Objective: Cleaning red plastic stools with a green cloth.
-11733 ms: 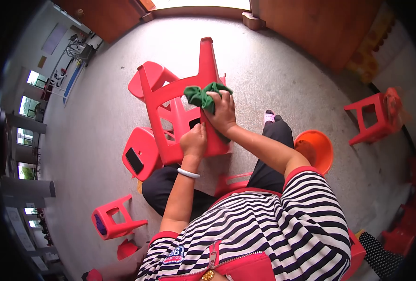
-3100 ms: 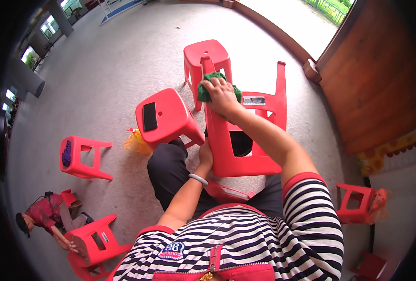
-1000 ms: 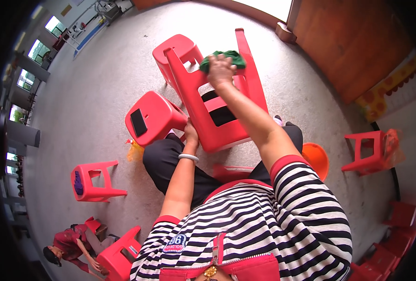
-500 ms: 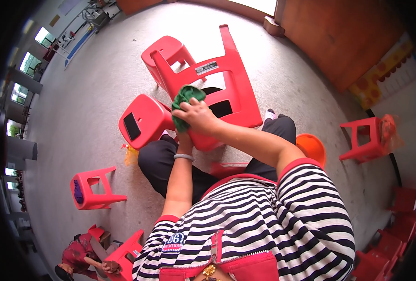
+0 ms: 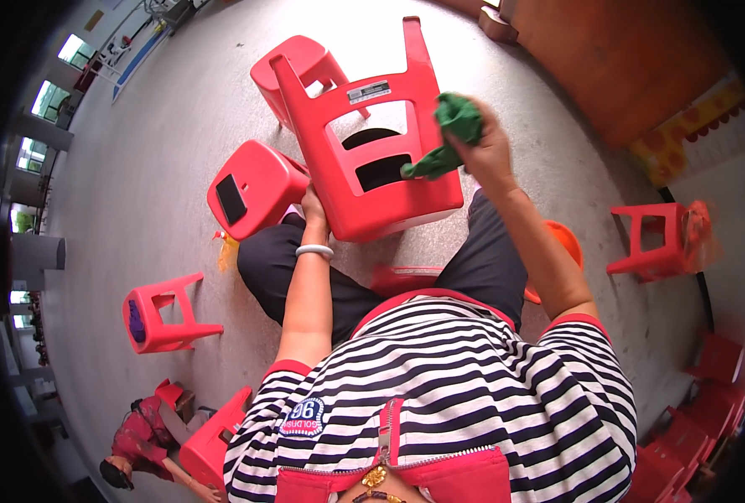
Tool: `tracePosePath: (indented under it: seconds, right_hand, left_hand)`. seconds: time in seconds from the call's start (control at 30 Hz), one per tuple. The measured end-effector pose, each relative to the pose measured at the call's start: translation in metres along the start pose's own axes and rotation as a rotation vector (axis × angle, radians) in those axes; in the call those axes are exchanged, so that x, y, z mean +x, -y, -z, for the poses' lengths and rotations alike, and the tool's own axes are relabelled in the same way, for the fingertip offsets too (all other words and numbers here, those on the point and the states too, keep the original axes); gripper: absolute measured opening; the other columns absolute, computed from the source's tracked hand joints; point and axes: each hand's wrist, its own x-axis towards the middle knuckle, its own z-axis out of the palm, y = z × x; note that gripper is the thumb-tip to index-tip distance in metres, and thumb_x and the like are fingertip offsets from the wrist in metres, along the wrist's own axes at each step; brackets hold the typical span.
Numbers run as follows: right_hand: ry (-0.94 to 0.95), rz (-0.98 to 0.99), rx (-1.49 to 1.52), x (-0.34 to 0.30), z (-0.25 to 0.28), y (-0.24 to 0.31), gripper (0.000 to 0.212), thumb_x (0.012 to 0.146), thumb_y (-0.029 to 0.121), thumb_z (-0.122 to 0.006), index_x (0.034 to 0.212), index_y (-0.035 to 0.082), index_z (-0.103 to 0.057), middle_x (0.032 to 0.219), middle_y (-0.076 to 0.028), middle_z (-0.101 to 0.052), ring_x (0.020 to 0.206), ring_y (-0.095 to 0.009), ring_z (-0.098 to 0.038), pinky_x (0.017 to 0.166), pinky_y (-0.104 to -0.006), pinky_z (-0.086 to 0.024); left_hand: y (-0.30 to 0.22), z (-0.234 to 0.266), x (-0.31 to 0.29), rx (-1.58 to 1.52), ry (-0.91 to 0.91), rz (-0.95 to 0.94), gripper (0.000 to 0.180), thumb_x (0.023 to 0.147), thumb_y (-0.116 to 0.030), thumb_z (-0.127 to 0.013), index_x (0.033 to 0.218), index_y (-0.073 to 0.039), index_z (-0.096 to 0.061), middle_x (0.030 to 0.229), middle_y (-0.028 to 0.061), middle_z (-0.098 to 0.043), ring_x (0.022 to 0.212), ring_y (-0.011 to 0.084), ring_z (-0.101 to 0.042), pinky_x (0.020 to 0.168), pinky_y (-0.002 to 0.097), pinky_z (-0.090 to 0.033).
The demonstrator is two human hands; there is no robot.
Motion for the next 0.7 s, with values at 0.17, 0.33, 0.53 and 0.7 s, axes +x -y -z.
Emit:
tracePosePath:
  seconds: [0.17,0.33,0.53,0.7]
  right_hand:
    - [-0.091,0.26,-0.215,-0.01,0.007,-0.005,0.061,0.081,-0.005,-0.075,0.137,0.008,-0.053,0.124,-0.01,-0.061,0.111,-0.02,-0.063,0.096,-0.0328,-0.051]
    - [0.05,0.325,-1.018,-0.033,-0.016,-0.065,0.067,0.076,0.025,-0.077,0.139,0.02,-0.054,0.13,-0.016,-0.053,0.12,-0.04,-0.05,0.105,-0.048,-0.041]
    - [0.036,0.323,-1.061,-0.039,-0.015,-0.068,0.069,0.075,0.024,-0.076,0.139,0.019,-0.054,0.129,-0.016,-0.054,0.119,-0.039,-0.05,0.105,-0.0485,-0.041]
    - [0.066,0.275,-1.046,-0.047,-0.018,-0.06,0.073,0.075,0.031,-0.078,0.142,0.019,-0.051,0.133,-0.019,-0.05,0.122,-0.041,-0.047,0.106,-0.0511,-0.039]
  left_hand:
    - [0.001,0.01,0.011,0.096,0.003,-0.056,0.054,0.103,-0.046,-0.045,0.103,0.002,-0.069,0.092,0.0099,-0.07,0.083,0.0216,-0.066,0.079,0.0361,-0.051]
    - [0.002,0.02,0.031,0.214,0.009,-0.125,0.065,0.103,-0.056,-0.041,0.107,0.003,-0.067,0.097,0.0128,-0.07,0.089,0.0237,-0.066,0.082,0.0388,-0.05]
    - [-0.048,-0.029,-0.002,0.816,-0.216,-0.434,0.085,0.091,-0.067,-0.054,0.135,0.006,-0.047,0.128,0.0279,-0.058,0.119,0.0419,-0.057,0.099,0.0454,-0.046]
    - [-0.08,-0.083,-0.022,1.223,-0.182,-0.48,0.117,0.075,-0.062,-0.076,0.154,0.0,-0.016,0.139,0.0329,-0.047,0.124,0.044,-0.053,0.1,0.0489,-0.048]
